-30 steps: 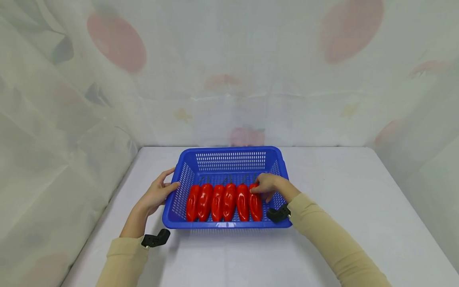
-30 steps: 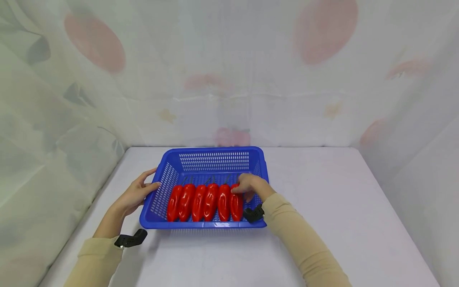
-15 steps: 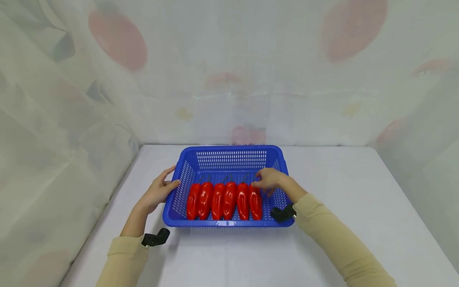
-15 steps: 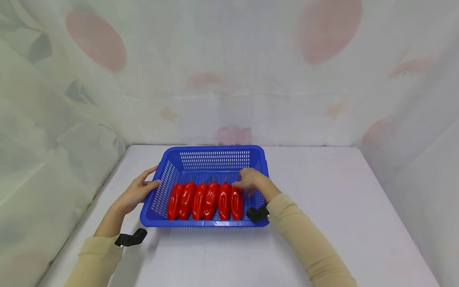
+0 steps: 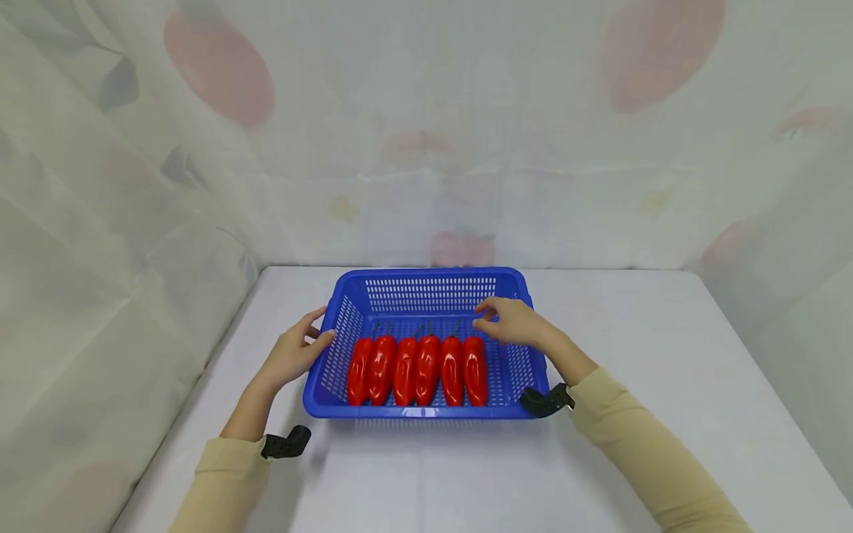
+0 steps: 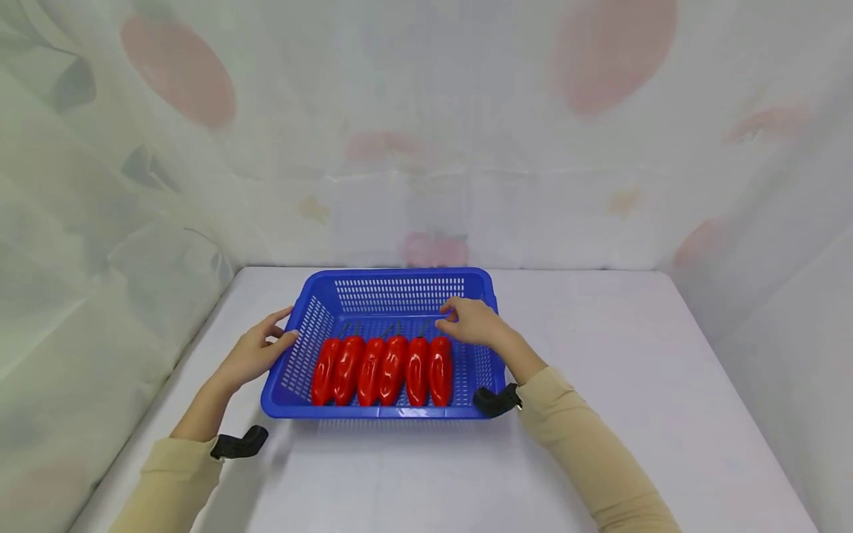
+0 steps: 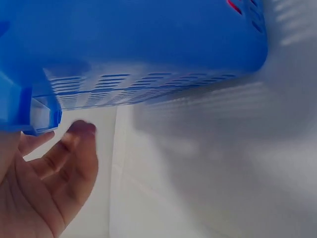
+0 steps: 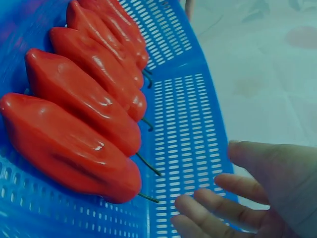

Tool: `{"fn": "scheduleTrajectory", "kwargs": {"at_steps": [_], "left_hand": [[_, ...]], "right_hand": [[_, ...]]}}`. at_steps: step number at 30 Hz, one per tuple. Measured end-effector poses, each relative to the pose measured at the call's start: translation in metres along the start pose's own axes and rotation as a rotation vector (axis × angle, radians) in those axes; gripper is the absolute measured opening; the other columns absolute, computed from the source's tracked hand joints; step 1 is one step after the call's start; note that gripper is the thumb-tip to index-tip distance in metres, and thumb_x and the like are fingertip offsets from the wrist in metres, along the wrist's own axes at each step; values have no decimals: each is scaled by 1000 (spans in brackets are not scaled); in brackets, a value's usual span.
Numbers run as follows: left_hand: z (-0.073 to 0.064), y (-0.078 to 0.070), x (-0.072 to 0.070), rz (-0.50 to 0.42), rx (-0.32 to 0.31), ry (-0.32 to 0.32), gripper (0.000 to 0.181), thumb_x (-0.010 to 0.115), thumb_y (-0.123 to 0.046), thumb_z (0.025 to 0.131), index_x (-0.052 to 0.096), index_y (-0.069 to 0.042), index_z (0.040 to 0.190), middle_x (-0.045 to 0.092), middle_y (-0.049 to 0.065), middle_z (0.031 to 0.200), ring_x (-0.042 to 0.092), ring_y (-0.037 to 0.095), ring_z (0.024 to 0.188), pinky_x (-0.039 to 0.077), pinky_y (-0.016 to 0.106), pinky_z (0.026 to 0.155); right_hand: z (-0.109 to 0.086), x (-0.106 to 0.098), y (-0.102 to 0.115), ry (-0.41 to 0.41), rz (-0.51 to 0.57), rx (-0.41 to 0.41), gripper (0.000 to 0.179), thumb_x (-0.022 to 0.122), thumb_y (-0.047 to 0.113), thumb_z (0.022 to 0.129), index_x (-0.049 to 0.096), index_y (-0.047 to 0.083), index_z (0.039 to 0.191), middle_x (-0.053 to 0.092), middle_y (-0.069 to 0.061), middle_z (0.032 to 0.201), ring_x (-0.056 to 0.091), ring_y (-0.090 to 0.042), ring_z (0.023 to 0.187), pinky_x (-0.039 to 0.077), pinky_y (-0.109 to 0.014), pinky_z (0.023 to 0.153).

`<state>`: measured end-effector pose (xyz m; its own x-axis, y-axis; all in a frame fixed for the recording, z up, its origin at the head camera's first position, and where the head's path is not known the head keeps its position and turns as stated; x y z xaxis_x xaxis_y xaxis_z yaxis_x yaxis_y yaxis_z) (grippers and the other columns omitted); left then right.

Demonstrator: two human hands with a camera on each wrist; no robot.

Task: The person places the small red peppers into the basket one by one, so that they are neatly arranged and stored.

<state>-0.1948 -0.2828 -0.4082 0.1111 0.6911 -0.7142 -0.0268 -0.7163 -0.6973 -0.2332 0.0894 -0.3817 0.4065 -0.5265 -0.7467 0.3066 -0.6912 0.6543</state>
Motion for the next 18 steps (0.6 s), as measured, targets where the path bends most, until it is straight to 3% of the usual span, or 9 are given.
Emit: {"fn": "scheduleTrajectory", "kwargs": {"at_steps": [6,12,18], "left_hand": [[-1,-3,-1,67,37,-12,60,46,-39,95,32,-3,141,54,26,116,63,28,83,56,36,65],[-3,-10,-4,186,103,-45,58,48,-36,95,36,1,138,46,26,128,54,41,107,50,53,82],[-5,-22,-10,295,133,-44,59,50,-36,93,35,-3,140,39,24,137,41,42,123,37,61,95]], "right_hand": [[-10,-13,0,-144,-6,-89,32,57,23,90,59,3,115,65,-12,103,62,-24,89,54,-35,75],[-22,-25,-7,-241,-3,-115,30,57,18,90,58,3,116,65,-12,102,62,-24,84,55,-35,72],[-36,-36,-14,-295,-4,-119,29,57,18,91,58,5,116,65,-10,105,62,-25,90,56,-36,72]]}}
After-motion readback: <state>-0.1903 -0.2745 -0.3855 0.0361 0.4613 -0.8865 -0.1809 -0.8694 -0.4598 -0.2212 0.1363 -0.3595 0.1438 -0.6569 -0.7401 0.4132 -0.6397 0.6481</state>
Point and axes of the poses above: each hand's wrist, its own z-axis towards the middle knuckle, its own x-axis out of the palm, y = z × x, the point moved 3 cm from there along z, towards the middle knuckle
